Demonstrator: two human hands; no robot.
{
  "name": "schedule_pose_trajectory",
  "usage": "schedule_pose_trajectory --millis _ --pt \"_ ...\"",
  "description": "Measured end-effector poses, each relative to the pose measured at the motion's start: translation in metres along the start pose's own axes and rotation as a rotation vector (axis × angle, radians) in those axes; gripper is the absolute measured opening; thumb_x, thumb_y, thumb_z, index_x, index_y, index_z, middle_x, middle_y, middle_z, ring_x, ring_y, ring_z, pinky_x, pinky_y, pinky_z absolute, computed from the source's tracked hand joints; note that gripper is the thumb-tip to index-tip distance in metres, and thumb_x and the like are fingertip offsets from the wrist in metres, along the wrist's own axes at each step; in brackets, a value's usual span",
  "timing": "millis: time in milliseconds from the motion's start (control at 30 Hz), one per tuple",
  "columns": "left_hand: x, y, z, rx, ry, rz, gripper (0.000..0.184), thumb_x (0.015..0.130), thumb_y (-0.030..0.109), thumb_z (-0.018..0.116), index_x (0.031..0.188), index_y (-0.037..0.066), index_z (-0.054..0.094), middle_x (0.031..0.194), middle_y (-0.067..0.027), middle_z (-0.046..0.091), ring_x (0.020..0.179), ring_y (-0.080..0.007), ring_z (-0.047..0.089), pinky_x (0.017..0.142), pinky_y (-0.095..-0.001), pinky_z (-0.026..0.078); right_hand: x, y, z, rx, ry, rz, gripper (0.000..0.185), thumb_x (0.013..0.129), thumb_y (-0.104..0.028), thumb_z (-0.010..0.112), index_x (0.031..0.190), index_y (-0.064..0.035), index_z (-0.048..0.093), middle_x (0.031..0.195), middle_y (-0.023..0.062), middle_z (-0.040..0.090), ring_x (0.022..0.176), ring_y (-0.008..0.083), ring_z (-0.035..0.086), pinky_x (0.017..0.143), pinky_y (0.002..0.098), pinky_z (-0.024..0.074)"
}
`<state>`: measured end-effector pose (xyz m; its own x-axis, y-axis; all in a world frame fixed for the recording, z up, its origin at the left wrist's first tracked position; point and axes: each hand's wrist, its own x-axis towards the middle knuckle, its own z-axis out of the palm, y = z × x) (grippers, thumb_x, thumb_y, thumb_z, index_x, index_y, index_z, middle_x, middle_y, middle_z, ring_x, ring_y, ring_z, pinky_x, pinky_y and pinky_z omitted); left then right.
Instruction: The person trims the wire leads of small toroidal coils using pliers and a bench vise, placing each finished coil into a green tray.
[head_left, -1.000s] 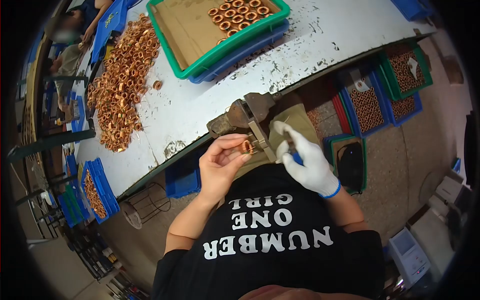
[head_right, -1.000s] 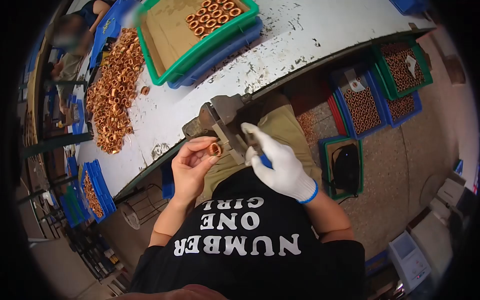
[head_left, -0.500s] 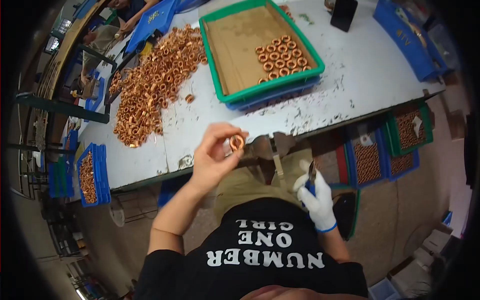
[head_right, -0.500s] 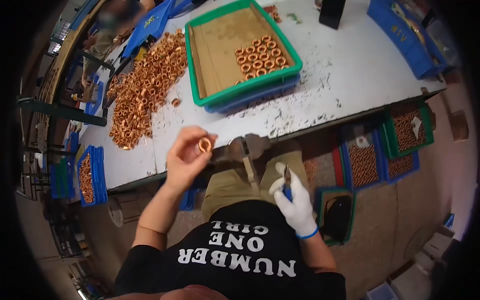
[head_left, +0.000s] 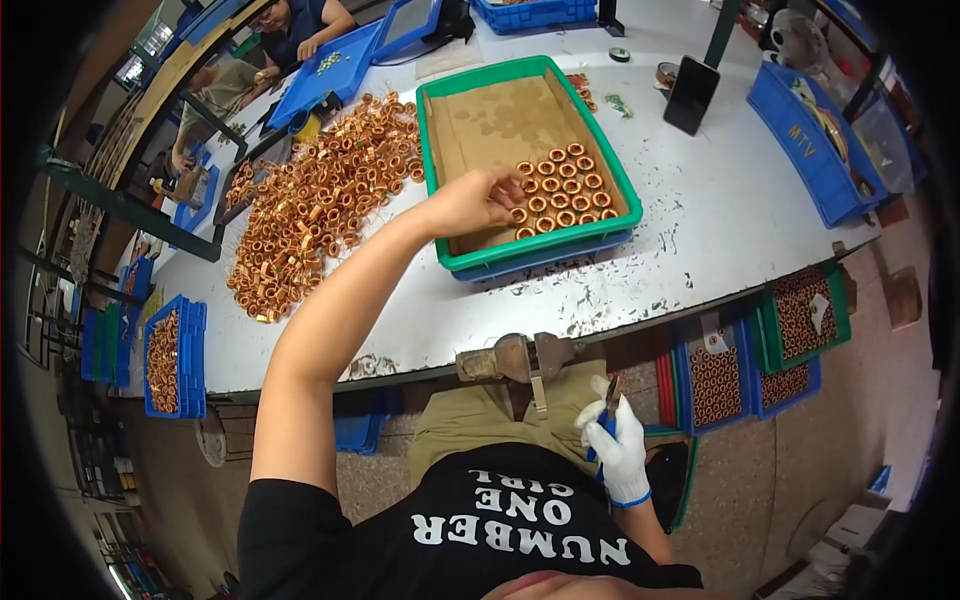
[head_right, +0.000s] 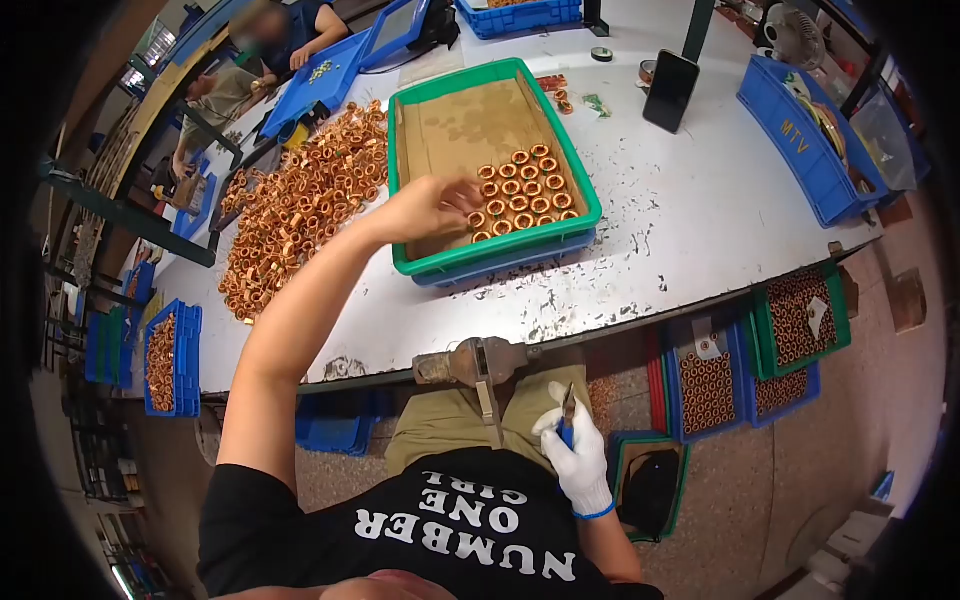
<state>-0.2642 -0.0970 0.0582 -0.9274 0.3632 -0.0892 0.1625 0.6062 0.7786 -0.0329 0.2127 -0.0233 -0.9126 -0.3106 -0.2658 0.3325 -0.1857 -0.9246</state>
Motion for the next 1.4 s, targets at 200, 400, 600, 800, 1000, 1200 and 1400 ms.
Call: schedule_pose_trajectory --millis 200,400,600,800,1000,1200,1400 --pt "-0.063 -0.015 -0.050 0.051 0.539 -0.042 0.023 0.089 0.007 0.064 0.110 -0.002 0.065 0.097 -0.0124 0.069 0.084 -0.0197 0.066 0.072 -0.0293 0.055 0.006 0.018 0.001 0.188 -0.057 0.084 0.053 0.086 0.002 0.048 0.139 0.0053 0.039 0.092 0.0109 0.061 0.067 0.0130 0.050 0.064 0.0226 0.0424" --pt "-0.133 -0.091 -0.036 0.478 0.572 -0.572 0.019 0.088 0.012 0.067 0.102 0.000 0.070 0.090 -0.0134 0.070 0.074 -0.0211 0.064 0.067 -0.0288 0.054 -0.004 0.050 0.013 0.564 -0.076 0.230 0.055 0.086 0.006 0.047 0.140 0.0034 0.038 0.100 0.0126 0.061 0.070 0.0160 0.052 0.067 0.0257 0.0446" --pt "-0.143 -0.118 0.000 0.432 0.584 -0.424 0.024 0.088 0.012 0.067 0.108 -0.002 0.067 0.100 -0.0158 0.067 0.082 -0.0220 0.065 0.074 -0.0284 0.054 -0.016 0.071 0.015 0.510 -0.198 0.305 0.054 0.085 0.006 0.048 0.138 0.0037 0.038 0.106 0.0151 0.060 0.075 0.0182 0.055 0.071 0.0281 0.0463" --pt "-0.168 -0.071 0.034 -0.689 0.676 -0.312 0.035 0.091 0.007 0.064 0.124 -0.003 0.058 0.111 -0.0161 0.062 0.088 -0.0208 0.065 0.079 -0.0277 0.054 -0.025 0.064 0.021 0.326 -0.409 0.329 0.057 0.083 0.006 0.049 0.138 0.0036 0.038 0.109 0.0161 0.059 0.081 0.0188 0.057 0.076 0.0280 0.0469" --pt "-0.215 -0.034 0.076 -1.214 0.587 -0.187 0.043 0.092 -0.001 0.059 0.134 -0.004 0.050 0.114 -0.0163 0.060 0.092 -0.0206 0.063 0.084 -0.0270 0.051 -0.015 0.046 0.032 0.135 -0.593 0.289 0.061 0.082 0.003 0.050 0.141 0.0009 0.037 0.111 0.0137 0.060 0.086 0.0176 0.060 0.080 0.0266 0.0464" --pt "-0.238 0.004 0.116 -1.215 0.553 -0.091 0.045 0.091 -0.006 0.057 0.136 -0.005 0.047 0.120 -0.0193 0.059 0.099 -0.0200 0.063 0.089 -0.0272 0.051 -0.002 0.023 0.052 -0.193 -0.590 0.178 0.068 0.080 0.002 0.054 0.146 -0.0022 0.035 0.108 0.0105 0.061 0.085 0.0160 0.059 0.079 0.0276 0.0473" --pt "-0.252 0.012 0.137 -1.173 0.409 -0.034 0.048 0.090 -0.006 0.058 0.136 -0.005 0.046 0.126 -0.0217 0.057 0.103 -0.0218 0.062 0.093 -0.0300 0.051 0.000 0.013 0.067 -0.529 -0.492 -0.054 0.071 0.078 0.003 0.054 0.146 -0.0067 0.037 0.106 0.0079 0.060 0.081 0.0160 0.058 0.076 0.0275 0.0469"
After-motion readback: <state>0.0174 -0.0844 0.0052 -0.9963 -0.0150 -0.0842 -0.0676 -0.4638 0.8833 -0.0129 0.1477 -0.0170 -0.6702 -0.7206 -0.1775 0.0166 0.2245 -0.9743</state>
